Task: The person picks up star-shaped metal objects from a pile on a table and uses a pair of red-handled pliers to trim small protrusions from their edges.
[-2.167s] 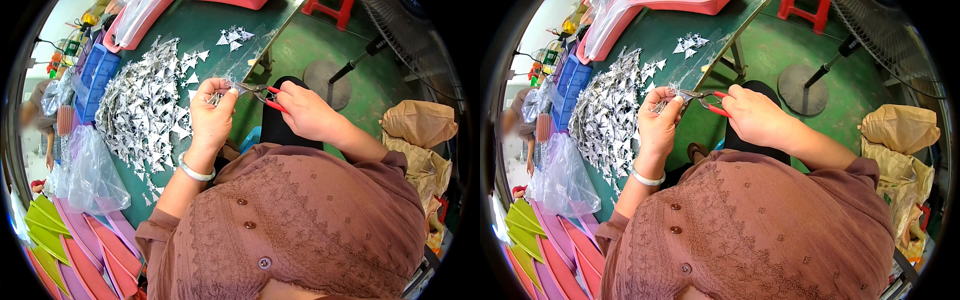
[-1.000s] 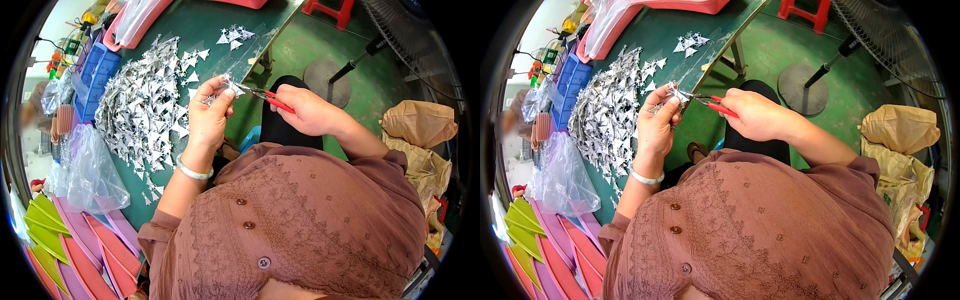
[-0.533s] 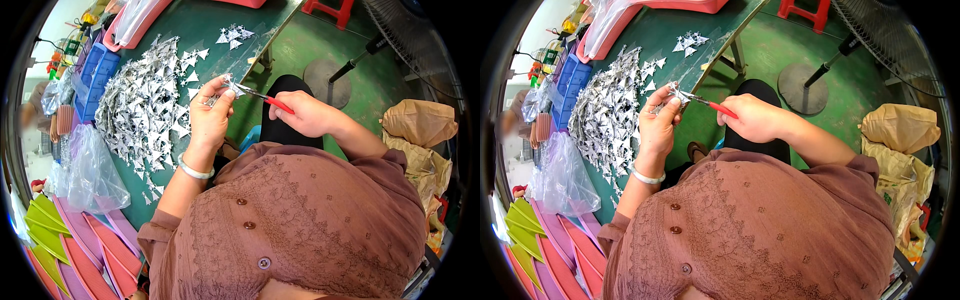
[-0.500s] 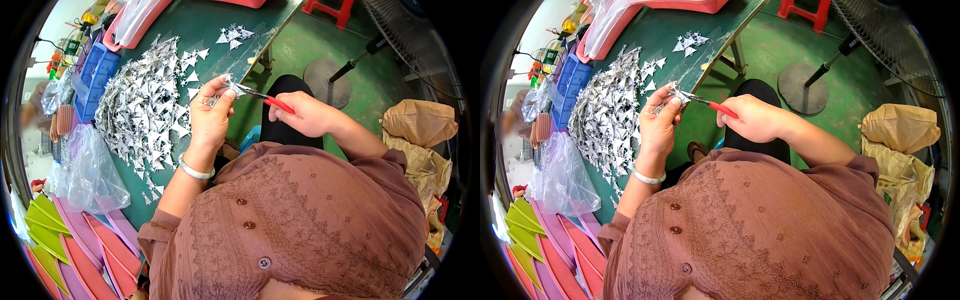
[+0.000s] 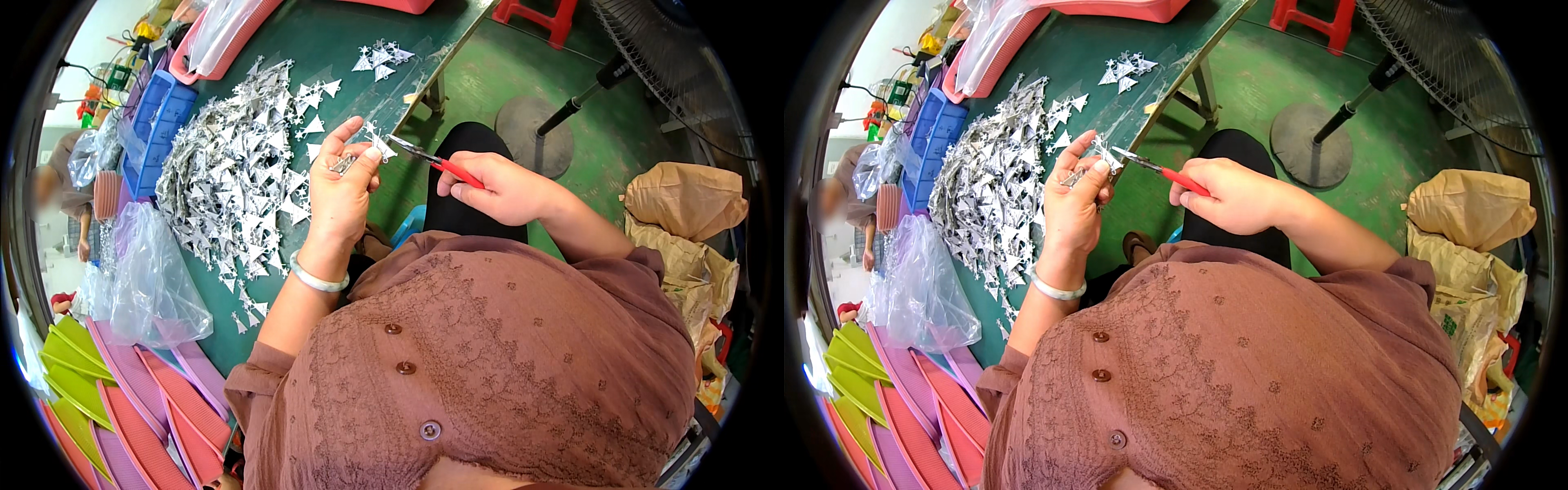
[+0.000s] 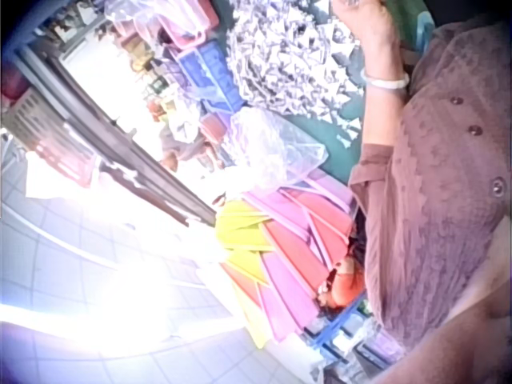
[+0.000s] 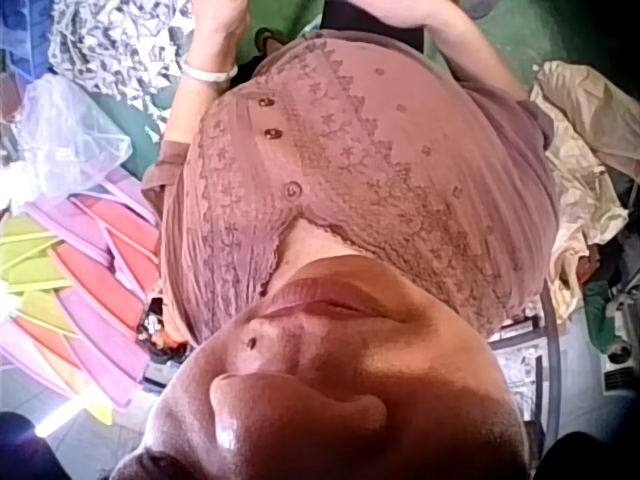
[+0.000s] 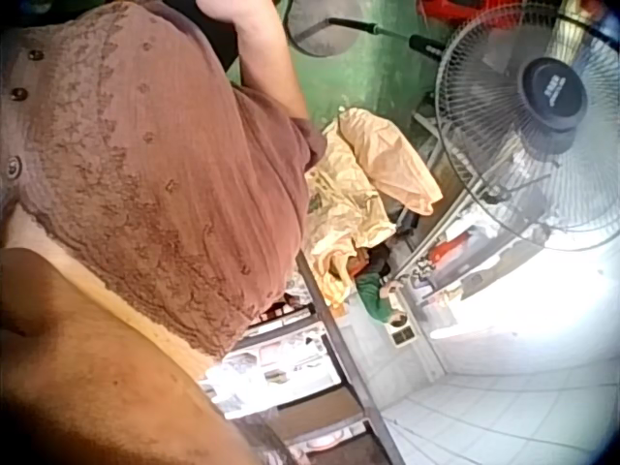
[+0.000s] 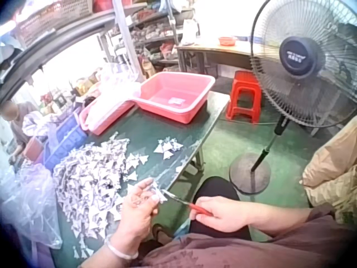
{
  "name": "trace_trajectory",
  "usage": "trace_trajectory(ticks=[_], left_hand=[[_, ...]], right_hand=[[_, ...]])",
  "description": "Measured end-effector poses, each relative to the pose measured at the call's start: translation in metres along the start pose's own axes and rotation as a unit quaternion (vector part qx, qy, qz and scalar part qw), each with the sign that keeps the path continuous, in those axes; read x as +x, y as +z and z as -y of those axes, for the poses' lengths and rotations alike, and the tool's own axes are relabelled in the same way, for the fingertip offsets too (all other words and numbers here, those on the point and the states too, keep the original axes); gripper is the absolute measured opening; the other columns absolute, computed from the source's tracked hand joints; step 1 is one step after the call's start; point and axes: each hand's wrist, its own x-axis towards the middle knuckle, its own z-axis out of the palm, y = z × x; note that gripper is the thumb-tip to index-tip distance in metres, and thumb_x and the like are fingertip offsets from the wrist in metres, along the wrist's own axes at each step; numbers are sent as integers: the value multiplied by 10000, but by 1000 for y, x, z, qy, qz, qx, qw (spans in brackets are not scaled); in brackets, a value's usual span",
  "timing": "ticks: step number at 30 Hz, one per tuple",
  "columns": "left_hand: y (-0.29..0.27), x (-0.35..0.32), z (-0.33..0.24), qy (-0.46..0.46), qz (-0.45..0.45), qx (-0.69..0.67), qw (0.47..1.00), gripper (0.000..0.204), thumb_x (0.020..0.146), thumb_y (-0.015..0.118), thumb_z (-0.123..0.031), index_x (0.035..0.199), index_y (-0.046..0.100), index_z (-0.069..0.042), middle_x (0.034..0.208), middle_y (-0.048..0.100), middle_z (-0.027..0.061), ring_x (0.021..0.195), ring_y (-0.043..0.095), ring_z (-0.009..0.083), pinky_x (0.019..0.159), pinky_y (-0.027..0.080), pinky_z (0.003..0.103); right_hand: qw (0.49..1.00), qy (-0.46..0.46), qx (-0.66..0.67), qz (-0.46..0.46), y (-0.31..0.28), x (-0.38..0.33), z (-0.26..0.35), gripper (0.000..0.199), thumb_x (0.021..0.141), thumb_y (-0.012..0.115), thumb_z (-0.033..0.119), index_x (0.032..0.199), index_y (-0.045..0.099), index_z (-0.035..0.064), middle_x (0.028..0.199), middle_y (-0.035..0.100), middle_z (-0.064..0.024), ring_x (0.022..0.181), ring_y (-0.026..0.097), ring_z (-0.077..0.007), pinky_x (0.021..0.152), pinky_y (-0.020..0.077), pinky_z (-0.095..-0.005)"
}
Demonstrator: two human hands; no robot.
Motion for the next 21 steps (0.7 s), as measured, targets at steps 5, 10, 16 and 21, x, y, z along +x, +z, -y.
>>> trace_trajectory(ticks=[5,10,16,21], left_hand=[[1,-1,-2,8,1,7,1000,412,788,560,-8,1177,426,10,773,547,7,583,471,50,504,396,169],[2,-2,-2,14,7,10,1000,419,804,549,-1,1194,395,17,783,554,22,567,454,56,499,367,169],[1,-1,-1,22,6,4,1000,426,804,549,-1,1199,389,21,795,552,22,573,450,54,502,366,168],[2,-2,0,32,-2,20,999,399,793,549,-7,1175,433,-3,801,534,6,597,461,47,521,397,169]], right_hand=[[997,8,-80,-8,2,2,4,120,811,479,83,838,543,-14,788,495,-134,755,500,-283,680,403,-350],[995,5,-98,-17,3,3,6,102,795,482,32,847,550,-21,798,502,-125,764,512,-264,682,416,-334],[993,-36,-99,-48,6,2,5,149,820,498,132,814,534,-13,759,487,-162,729,494,-316,650,405,-373],[993,-19,-111,-44,7,2,6,99,799,491,57,842,535,-21,786,497,-137,752,506,-285,665,416,-349]])
